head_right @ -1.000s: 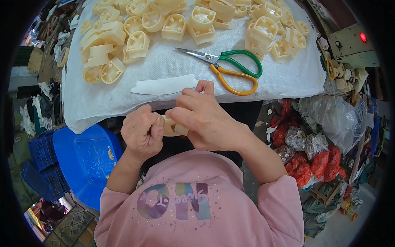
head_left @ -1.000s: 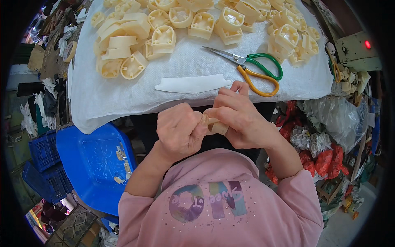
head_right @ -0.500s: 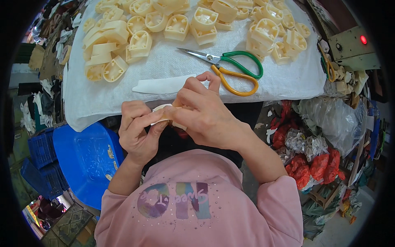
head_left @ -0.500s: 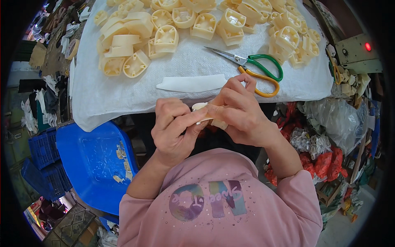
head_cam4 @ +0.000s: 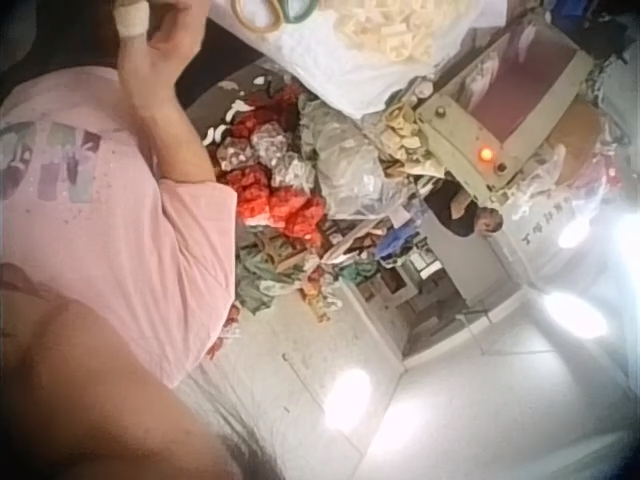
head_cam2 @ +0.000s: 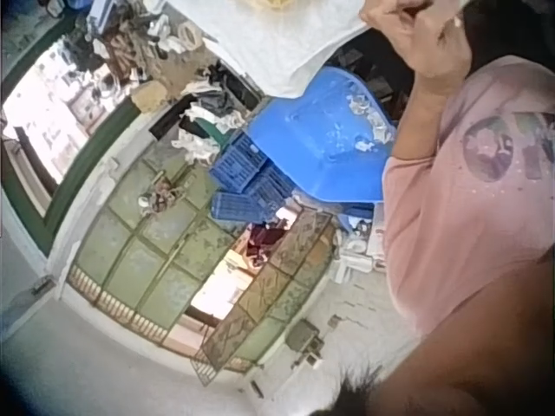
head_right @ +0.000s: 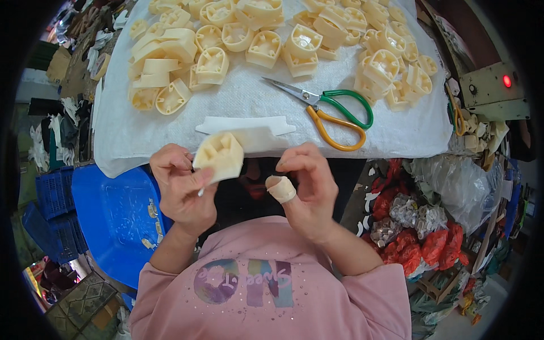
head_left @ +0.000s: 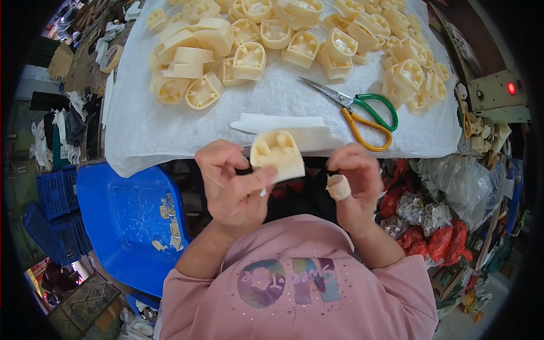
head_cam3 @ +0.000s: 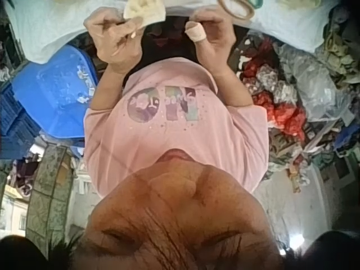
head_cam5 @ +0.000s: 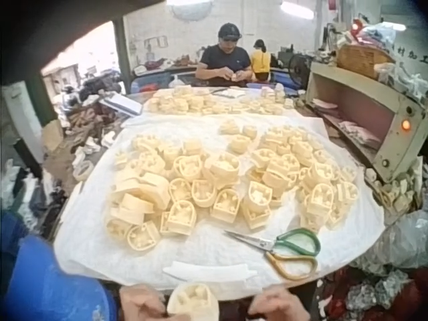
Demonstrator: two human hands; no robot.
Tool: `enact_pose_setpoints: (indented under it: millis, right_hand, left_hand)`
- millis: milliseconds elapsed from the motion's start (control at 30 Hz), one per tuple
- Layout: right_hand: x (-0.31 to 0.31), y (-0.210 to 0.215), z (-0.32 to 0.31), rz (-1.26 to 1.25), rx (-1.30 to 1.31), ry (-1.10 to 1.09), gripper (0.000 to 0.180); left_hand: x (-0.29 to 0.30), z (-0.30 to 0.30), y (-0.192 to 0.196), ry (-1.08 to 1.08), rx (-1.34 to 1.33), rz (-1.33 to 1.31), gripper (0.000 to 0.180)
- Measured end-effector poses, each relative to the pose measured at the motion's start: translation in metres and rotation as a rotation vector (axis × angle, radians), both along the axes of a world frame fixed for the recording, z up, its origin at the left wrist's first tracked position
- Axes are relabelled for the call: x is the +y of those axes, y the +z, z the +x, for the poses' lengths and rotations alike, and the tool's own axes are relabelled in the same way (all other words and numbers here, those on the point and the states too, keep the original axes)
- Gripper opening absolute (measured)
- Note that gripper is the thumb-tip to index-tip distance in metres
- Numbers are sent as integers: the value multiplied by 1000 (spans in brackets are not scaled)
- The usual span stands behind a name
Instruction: The recorder is trimming and assembling small cream-colored shoe components using scissors and adhesive strips at a workbench.
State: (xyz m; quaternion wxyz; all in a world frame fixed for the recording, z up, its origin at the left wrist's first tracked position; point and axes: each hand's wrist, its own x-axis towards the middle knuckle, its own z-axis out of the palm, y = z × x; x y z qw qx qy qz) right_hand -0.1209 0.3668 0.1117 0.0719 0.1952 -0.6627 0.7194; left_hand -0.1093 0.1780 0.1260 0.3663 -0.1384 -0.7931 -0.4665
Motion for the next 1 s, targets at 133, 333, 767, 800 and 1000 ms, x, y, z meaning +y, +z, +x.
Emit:
enact_pose_setpoints:
  millis: [133, 333, 767, 800, 1000]
  right_hand:
    - [-19, 1, 13, -361, -476, -16, 31]
    - [-6, 6, 5, -455, -512, 135, 30]
    - [-3, 13, 0, -125, -352, 173, 33]
    - [-3, 12, 0, -124, -354, 174, 33]
    - [-2, 11, -4, -71, -314, 224, 35]
  left_hand:
    - [13, 3, 2, -219, 17, 114, 34]
    - [10, 2, -3, -370, 52, -75, 23]
    - [25, -3, 9, -187, 28, -395, 15]
    - [26, -3, 9, -172, 43, -396, 15]
    - [25, -2, 10, -136, -27, -420, 15]
